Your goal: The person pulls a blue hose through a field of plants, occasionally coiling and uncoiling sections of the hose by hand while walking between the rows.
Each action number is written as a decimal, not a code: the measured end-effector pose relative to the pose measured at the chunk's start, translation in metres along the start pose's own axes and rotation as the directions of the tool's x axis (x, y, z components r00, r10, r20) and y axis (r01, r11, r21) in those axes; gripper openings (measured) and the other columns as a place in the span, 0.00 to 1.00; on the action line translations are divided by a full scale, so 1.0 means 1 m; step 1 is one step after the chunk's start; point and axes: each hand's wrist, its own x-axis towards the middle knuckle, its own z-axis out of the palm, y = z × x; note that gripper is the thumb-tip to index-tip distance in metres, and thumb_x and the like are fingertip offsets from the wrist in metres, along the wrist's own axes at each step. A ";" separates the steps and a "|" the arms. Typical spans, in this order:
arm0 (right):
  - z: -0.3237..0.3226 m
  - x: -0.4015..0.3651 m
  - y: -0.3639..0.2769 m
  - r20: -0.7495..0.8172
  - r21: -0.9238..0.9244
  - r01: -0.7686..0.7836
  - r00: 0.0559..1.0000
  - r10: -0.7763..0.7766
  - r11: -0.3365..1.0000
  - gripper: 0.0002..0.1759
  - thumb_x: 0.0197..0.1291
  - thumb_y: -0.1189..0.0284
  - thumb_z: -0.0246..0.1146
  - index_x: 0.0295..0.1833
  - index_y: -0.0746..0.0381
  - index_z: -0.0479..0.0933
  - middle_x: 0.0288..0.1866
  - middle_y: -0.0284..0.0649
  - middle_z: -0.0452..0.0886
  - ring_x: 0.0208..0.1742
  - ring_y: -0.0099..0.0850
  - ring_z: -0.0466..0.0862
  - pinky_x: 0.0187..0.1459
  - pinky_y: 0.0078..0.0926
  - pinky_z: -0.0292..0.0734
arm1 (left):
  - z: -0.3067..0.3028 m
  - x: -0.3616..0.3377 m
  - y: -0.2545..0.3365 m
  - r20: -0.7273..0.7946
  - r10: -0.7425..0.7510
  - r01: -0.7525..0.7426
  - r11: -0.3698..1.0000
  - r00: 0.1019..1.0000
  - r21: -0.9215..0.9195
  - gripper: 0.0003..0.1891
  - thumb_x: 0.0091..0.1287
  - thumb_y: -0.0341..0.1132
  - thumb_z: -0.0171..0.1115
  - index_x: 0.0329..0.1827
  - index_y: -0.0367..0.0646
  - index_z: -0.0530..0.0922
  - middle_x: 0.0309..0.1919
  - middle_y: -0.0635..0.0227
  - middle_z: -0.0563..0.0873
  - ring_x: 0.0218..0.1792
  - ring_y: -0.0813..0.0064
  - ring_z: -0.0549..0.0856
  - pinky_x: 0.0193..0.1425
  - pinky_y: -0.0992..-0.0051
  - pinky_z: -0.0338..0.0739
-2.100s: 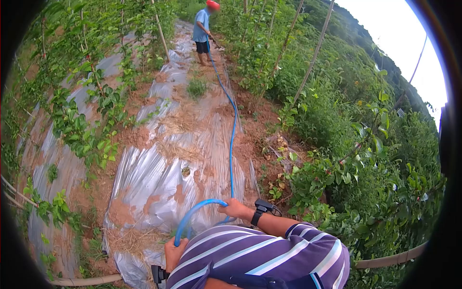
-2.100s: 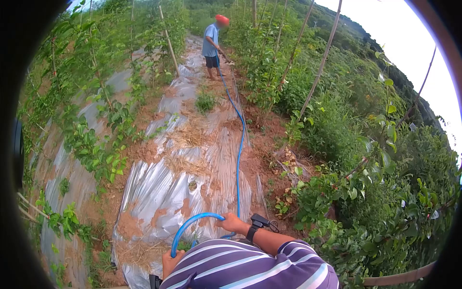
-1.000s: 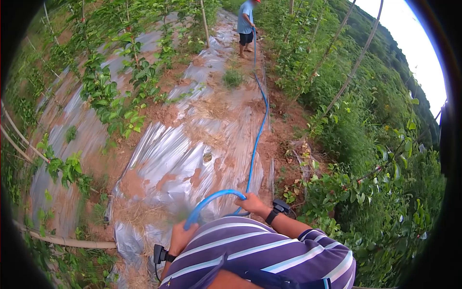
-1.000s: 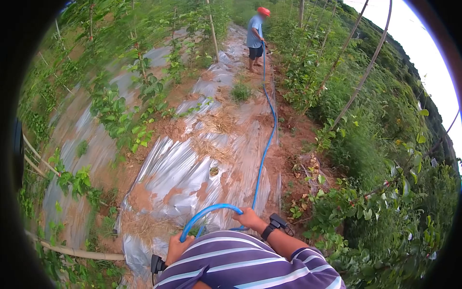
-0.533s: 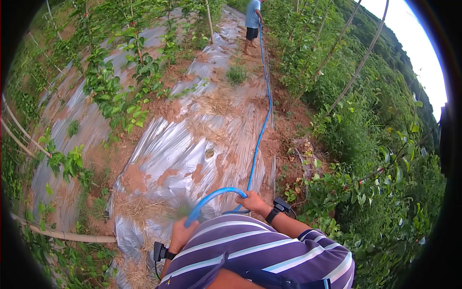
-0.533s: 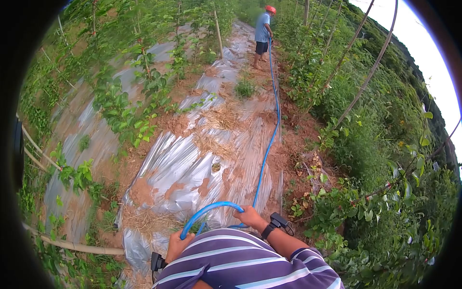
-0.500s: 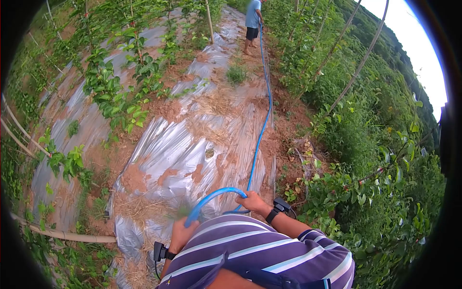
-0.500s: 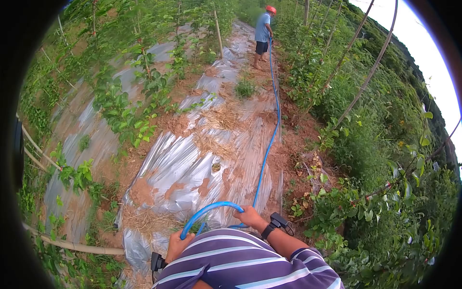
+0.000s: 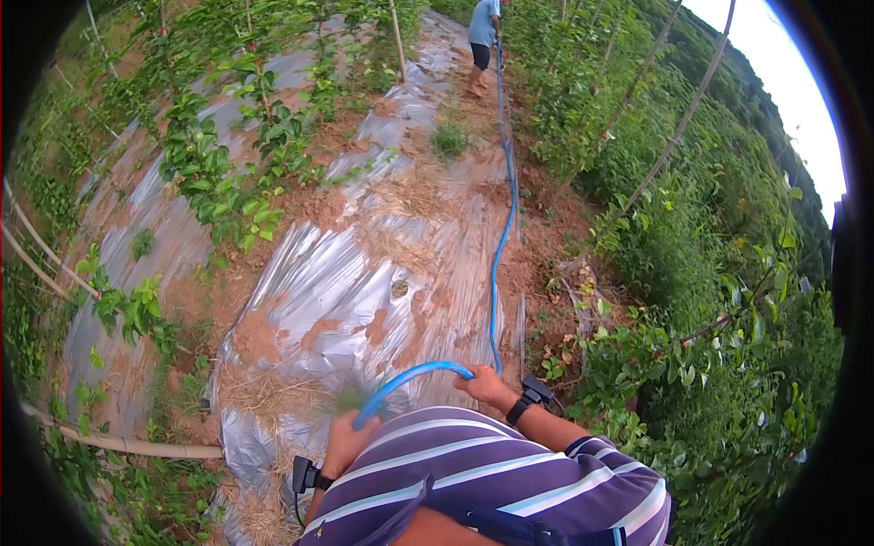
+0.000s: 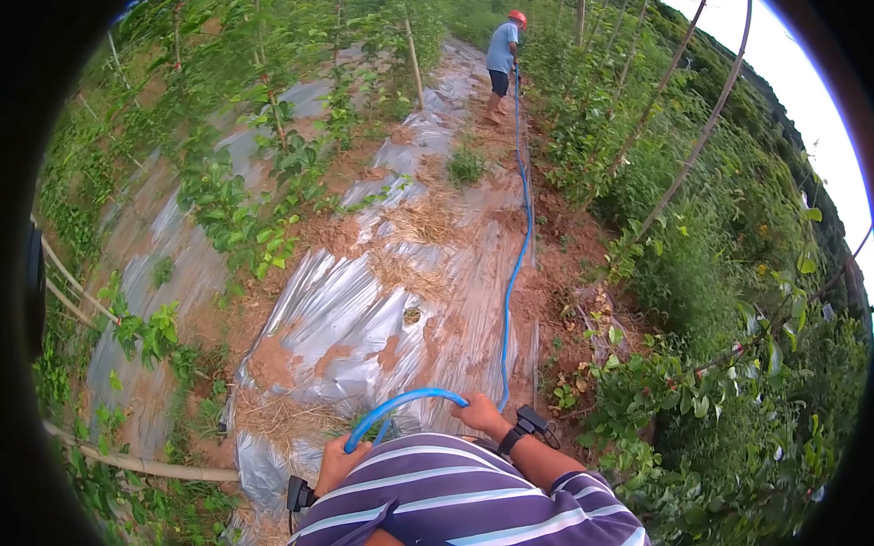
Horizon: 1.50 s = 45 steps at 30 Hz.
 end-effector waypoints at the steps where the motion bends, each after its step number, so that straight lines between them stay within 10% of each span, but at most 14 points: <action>1: -0.003 0.001 0.001 0.001 0.000 0.002 1.000 -0.002 1.000 0.15 0.56 0.61 0.72 0.38 0.64 0.84 0.29 0.49 0.84 0.34 0.41 0.85 0.41 0.42 0.78 | 0.000 0.000 0.000 0.000 0.009 -0.009 1.000 1.000 0.015 0.14 0.64 0.41 0.70 0.36 0.35 0.85 0.23 0.67 0.84 0.27 0.79 0.79 0.34 0.71 0.75; 37: -0.011 0.005 -0.016 0.028 -0.141 0.154 0.988 -0.151 0.978 0.14 0.56 0.61 0.70 0.39 0.61 0.83 0.35 0.52 0.85 0.42 0.52 0.85 0.44 0.46 0.79 | -0.001 0.005 0.008 0.026 0.030 -0.032 0.996 0.999 0.078 0.16 0.64 0.42 0.71 0.33 0.35 0.83 0.22 0.59 0.82 0.26 0.75 0.78 0.33 0.68 0.74; 45: -0.023 -0.003 -0.122 0.279 -0.146 0.579 0.802 -0.529 0.802 0.09 0.52 0.68 0.68 0.39 0.59 0.83 0.33 0.49 0.85 0.37 0.52 0.85 0.39 0.46 0.79 | -0.003 0.014 0.013 0.081 0.149 -0.164 0.961 0.985 0.222 0.16 0.62 0.41 0.73 0.32 0.35 0.81 0.22 0.59 0.81 0.25 0.75 0.77 0.32 0.67 0.73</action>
